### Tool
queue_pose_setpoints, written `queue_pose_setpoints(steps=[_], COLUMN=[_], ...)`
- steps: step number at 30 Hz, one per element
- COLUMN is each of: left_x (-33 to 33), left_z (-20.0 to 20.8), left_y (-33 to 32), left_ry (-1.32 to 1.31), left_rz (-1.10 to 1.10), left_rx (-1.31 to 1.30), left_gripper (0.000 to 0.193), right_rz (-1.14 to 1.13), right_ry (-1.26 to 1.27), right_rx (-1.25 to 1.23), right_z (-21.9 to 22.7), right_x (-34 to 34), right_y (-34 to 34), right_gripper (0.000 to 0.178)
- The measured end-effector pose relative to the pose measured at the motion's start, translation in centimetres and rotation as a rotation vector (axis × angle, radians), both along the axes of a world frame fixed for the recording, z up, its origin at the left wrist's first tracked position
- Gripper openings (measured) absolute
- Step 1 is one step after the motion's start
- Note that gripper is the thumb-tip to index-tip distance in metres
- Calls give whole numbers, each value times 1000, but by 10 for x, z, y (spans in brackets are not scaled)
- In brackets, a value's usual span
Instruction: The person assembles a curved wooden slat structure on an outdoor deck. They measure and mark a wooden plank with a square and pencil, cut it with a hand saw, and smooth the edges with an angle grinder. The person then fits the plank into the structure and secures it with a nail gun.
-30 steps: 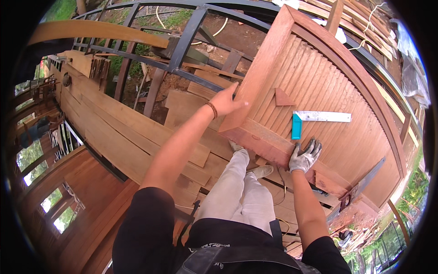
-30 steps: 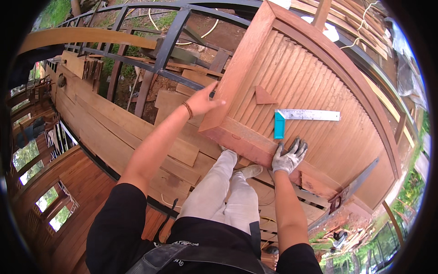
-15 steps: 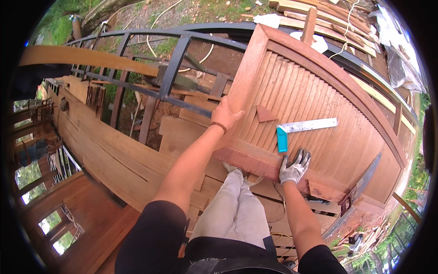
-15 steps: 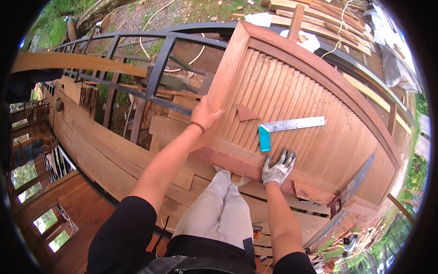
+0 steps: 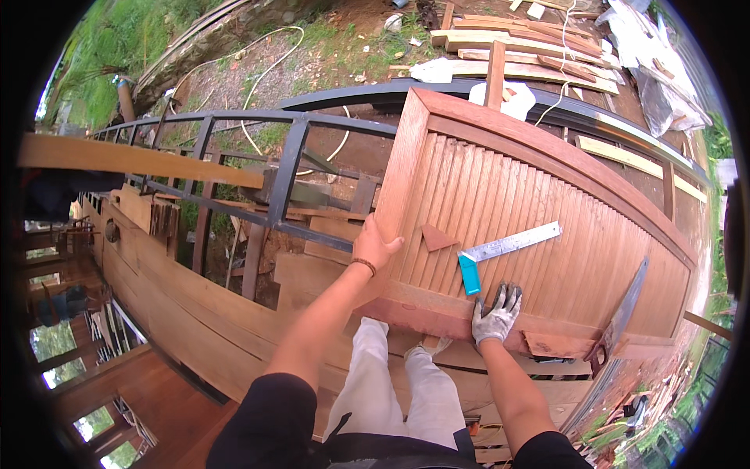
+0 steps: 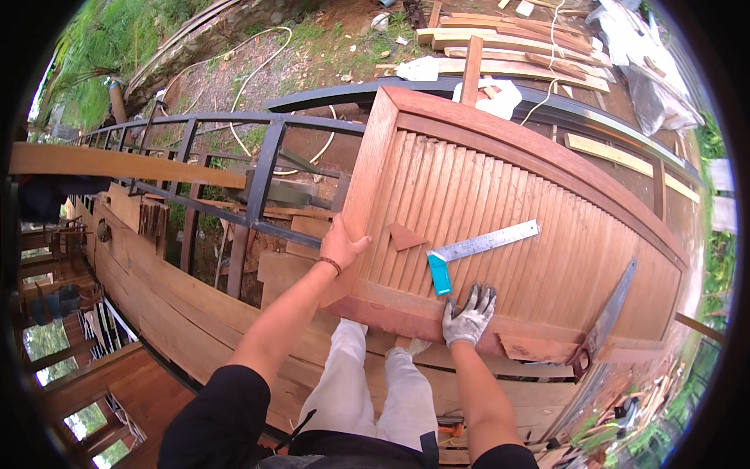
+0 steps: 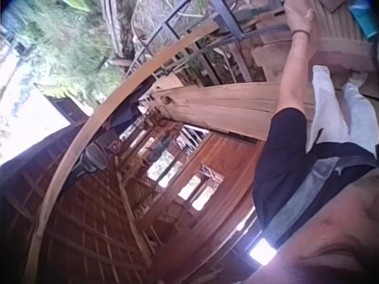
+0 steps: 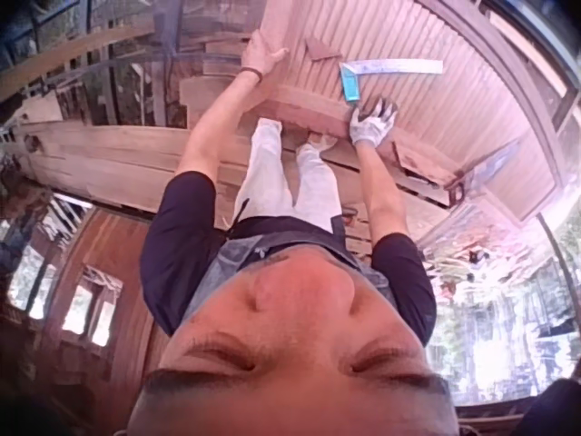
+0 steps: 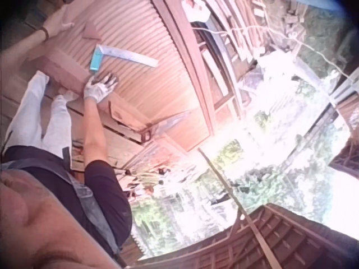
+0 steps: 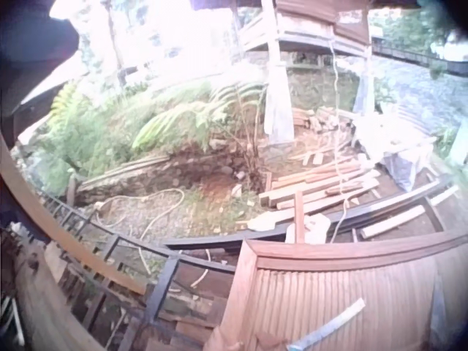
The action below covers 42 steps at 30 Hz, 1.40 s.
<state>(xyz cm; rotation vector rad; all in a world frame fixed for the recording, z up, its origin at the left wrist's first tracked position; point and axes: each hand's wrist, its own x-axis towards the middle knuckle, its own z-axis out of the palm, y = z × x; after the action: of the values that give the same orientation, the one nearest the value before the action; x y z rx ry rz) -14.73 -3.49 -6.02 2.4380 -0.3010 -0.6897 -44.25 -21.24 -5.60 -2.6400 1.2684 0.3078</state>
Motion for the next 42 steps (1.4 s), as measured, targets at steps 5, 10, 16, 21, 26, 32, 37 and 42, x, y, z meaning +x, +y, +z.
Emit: queue_pose_setpoints(steps=[5, 10, 16, 21, 26, 32, 37, 42], left_x=[-2, 2, 2, 0, -3, -12, -5, -11], left_z=[-10, -2, 0, 4, -1, 3, -4, 15], left_y=[8, 7, 2, -5, -6, -13, -14, -2], left_ry=[35, 86, 21, -29, -47, -156, -303, -334], left_rz=[69, 56, 68, 57, 59, 67, 2, 29], left_rx=[-129, -199, -132, 15, 43, 16, 36, 9], left_gripper=[84, 79, 81, 79, 90, 90, 82, 73], right_rz=[-1, -33, -60, -52, -5, -31, -4, -45], right_ry=[-4, 36, 68, 55, -10, -31, -156, -266], right_rx=[-1, 41, 86, 87, 50, 60, 24, 66], right_z=[3, 10, 14, 12, -1, 2, -8, 2], right_x=[0, 2, 10, 9, -2, -5, -12, -9], right_y=[-3, -5, -6, -6, -6, -8, -8, -8], right_gripper=[77, 78, 78, 78, 81, 79, 77, 77])
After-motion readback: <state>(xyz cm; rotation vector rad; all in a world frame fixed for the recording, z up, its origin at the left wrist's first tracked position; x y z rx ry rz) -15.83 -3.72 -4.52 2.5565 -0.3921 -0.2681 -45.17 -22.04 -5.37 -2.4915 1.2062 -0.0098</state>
